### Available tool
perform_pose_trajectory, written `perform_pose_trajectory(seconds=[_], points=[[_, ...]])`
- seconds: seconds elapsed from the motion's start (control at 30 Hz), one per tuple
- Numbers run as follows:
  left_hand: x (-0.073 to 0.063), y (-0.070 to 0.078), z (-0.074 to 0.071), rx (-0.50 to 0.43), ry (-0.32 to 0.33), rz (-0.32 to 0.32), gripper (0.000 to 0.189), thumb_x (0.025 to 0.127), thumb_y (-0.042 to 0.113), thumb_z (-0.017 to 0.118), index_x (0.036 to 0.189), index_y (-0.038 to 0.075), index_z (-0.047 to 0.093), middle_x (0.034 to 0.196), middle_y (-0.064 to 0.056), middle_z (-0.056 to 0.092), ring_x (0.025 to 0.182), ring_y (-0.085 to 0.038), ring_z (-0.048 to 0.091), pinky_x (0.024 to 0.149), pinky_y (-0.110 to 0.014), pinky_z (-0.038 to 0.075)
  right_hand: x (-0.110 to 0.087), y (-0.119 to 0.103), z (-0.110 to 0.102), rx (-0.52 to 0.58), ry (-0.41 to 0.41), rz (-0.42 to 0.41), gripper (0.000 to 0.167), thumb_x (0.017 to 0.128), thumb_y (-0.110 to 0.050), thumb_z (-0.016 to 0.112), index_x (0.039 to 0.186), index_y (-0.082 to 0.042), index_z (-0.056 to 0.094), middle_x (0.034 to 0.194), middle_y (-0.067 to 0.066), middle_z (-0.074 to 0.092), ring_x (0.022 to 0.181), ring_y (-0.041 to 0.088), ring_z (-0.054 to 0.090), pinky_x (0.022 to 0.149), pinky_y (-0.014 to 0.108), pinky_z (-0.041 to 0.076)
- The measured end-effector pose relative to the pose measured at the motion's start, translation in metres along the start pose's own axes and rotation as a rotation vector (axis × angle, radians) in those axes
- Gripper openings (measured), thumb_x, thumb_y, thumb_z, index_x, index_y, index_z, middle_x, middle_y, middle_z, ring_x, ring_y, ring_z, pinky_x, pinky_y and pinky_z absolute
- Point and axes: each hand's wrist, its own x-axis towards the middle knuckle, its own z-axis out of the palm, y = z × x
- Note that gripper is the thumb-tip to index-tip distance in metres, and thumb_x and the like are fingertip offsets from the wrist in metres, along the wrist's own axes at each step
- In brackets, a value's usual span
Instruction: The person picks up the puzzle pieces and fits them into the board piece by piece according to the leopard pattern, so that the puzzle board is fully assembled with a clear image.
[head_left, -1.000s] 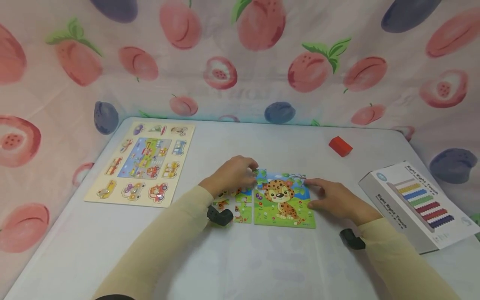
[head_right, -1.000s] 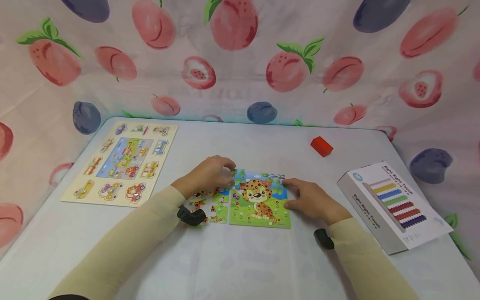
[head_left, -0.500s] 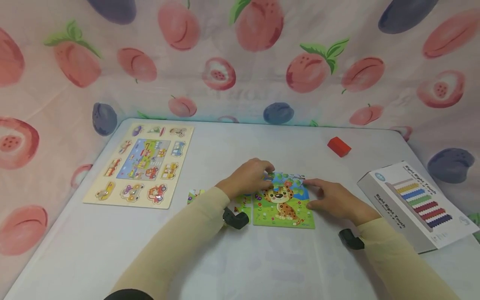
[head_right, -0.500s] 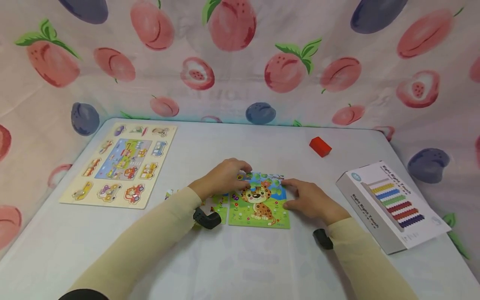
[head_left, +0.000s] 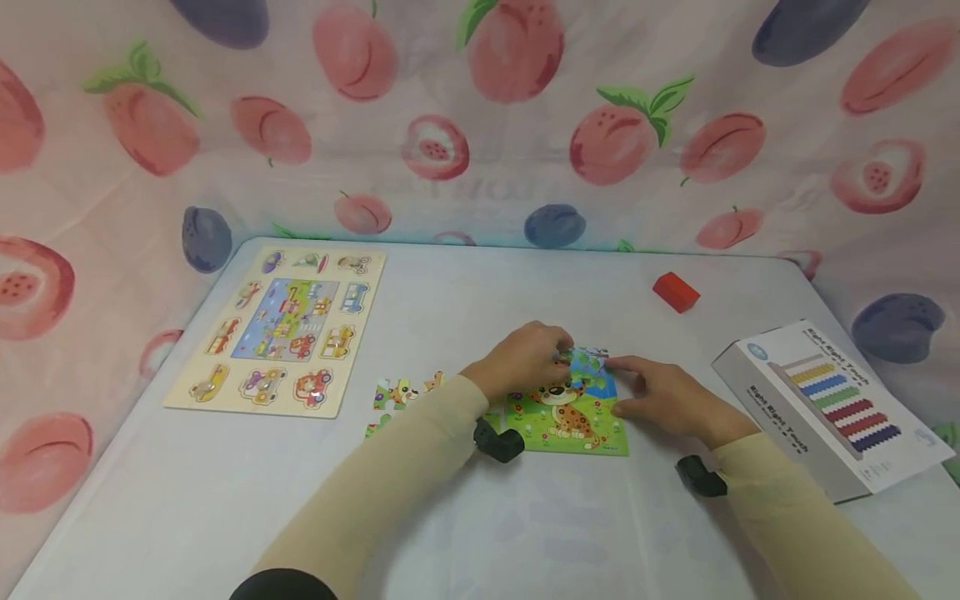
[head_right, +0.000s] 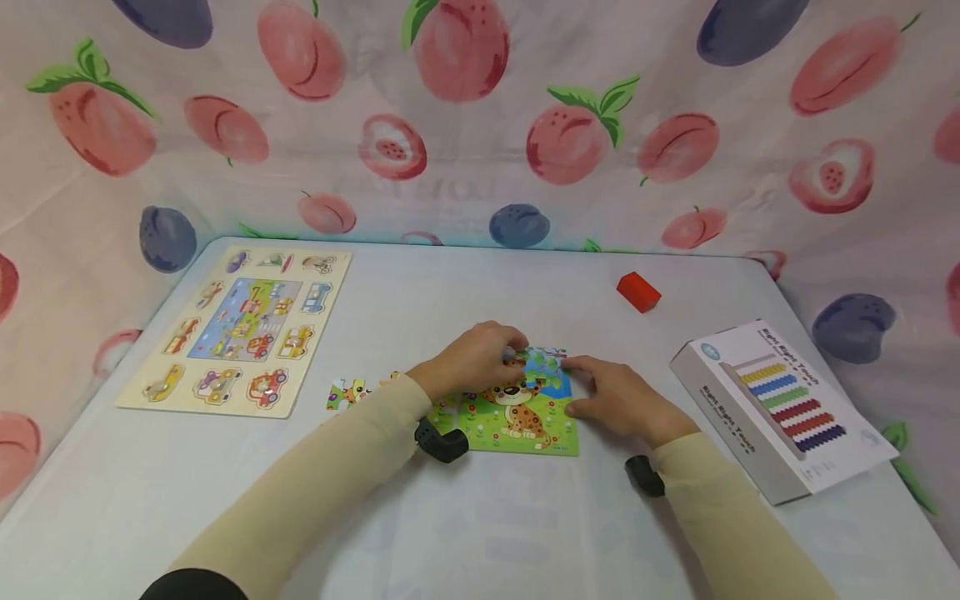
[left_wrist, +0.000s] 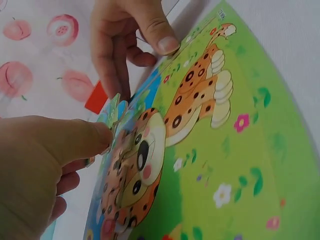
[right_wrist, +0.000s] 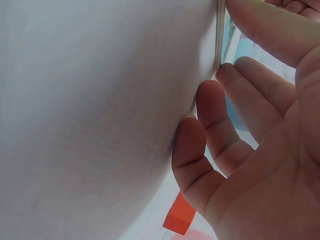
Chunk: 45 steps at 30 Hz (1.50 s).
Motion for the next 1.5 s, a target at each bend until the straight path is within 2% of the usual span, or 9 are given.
perform_pose_trajectory(seconds=[0.13, 0.4, 0.9, 1.5], points=[[0.004, 0.003, 0.004, 0.0, 0.013, 0.006, 0.04, 0.096, 0.022, 0.066, 0.132, 0.006, 0.063, 0.125, -0.005, 0.067, 0.118, -0.018, 0.056, 0.098, -0.026, 0.045, 0.001, 0.001, 0.0, 0.001, 0.001, -0.002, 0.074, 0.086, -0.029, 0.08, 0.15, -0.01, 0.045, 0.131, 0.023, 0.057, 0.112, 0.037, 0.054, 0.096, 0.057, 0.047], [0.011, 0.009, 0.011, 0.004, 0.018, -0.021, 0.038, 0.097, 0.022, 0.066, 0.132, 0.007, 0.063, 0.125, -0.004, 0.066, 0.119, -0.018, 0.056, 0.098, -0.027, 0.045, 0.001, -0.001, 0.001, 0.01, 0.002, 0.015, 0.075, 0.086, -0.029, 0.08, 0.15, -0.01, 0.046, 0.132, 0.023, 0.057, 0.112, 0.037, 0.054, 0.096, 0.057, 0.046], [0.015, 0.012, 0.021, -0.005, 0.016, -0.048, 0.042, 0.096, 0.025, 0.068, 0.133, 0.007, 0.062, 0.125, -0.005, 0.065, 0.117, -0.017, 0.055, 0.099, -0.027, 0.045, 0.0, 0.0, 0.002, 0.012, 0.004, 0.007, 0.076, 0.086, -0.029, 0.08, 0.15, -0.009, 0.044, 0.139, 0.023, 0.053, 0.116, 0.039, 0.053, 0.098, 0.058, 0.045], [0.014, 0.015, 0.02, 0.0, 0.017, -0.077, 0.041, 0.096, 0.026, 0.068, 0.132, 0.008, 0.063, 0.124, -0.005, 0.065, 0.114, -0.016, 0.056, 0.098, -0.026, 0.045, -0.001, -0.001, 0.002, 0.005, 0.002, 0.02, 0.075, 0.086, -0.029, 0.08, 0.15, -0.011, 0.045, 0.137, 0.024, 0.054, 0.115, 0.039, 0.053, 0.098, 0.059, 0.045]])
